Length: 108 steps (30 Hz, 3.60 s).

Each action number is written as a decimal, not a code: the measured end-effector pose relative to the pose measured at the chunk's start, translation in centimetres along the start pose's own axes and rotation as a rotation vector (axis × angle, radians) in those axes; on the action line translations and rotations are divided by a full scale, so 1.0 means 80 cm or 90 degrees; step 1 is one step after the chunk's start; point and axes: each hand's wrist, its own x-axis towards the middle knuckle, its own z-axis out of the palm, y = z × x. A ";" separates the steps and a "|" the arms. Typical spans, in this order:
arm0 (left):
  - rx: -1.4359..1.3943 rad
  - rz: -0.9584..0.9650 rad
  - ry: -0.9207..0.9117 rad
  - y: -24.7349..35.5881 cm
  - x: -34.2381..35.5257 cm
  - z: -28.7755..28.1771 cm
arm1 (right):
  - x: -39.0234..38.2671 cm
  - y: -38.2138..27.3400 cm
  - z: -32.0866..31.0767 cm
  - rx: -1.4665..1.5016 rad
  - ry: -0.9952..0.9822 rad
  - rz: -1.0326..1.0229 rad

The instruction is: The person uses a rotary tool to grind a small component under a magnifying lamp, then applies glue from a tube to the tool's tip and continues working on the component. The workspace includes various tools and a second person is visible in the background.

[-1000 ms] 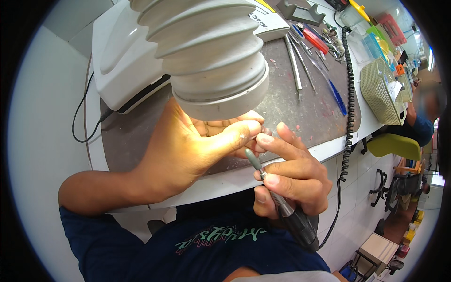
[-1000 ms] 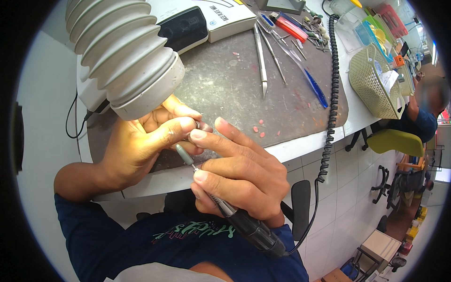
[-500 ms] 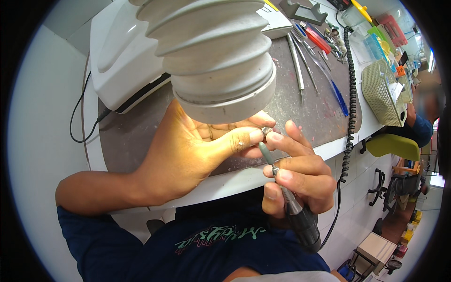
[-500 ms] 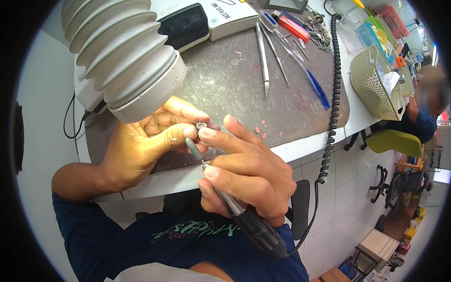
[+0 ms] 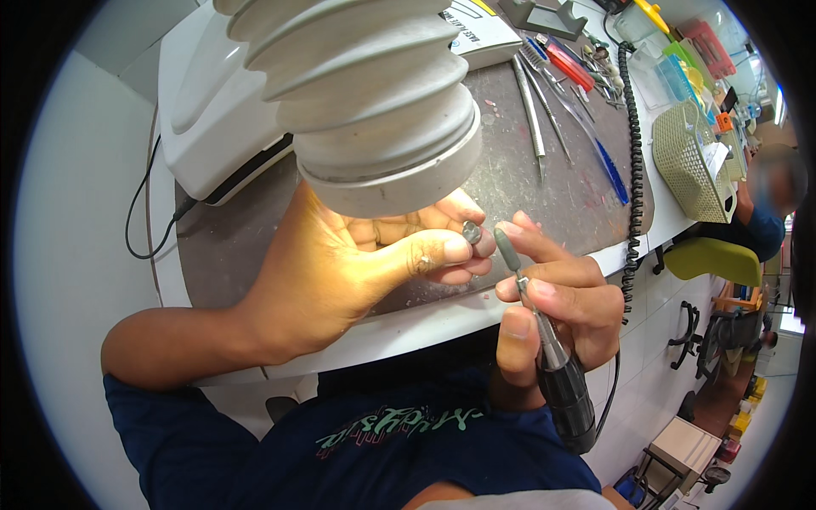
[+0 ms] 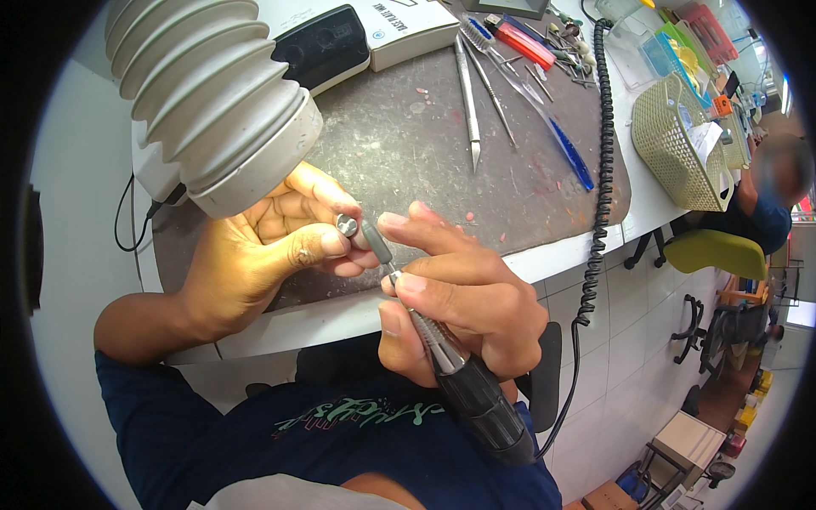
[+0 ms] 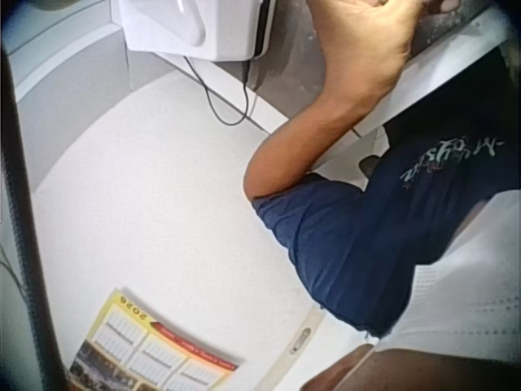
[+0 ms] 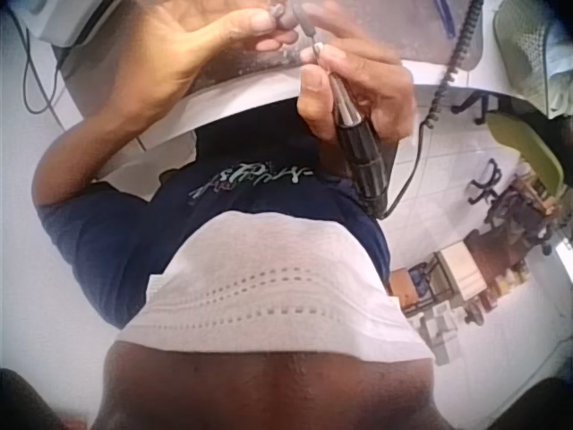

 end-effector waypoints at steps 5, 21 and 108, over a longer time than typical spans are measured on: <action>-0.005 -0.042 0.004 0.007 0.001 0.003 | 0.002 -0.003 0.000 -0.011 -0.015 0.016; -0.006 -0.025 0.010 0.001 -0.002 0.000 | 0.009 -0.007 -0.002 -0.028 -0.072 0.025; 0.048 -0.036 -0.016 0.002 -0.003 0.003 | 0.005 -0.004 0.012 -0.007 0.015 0.013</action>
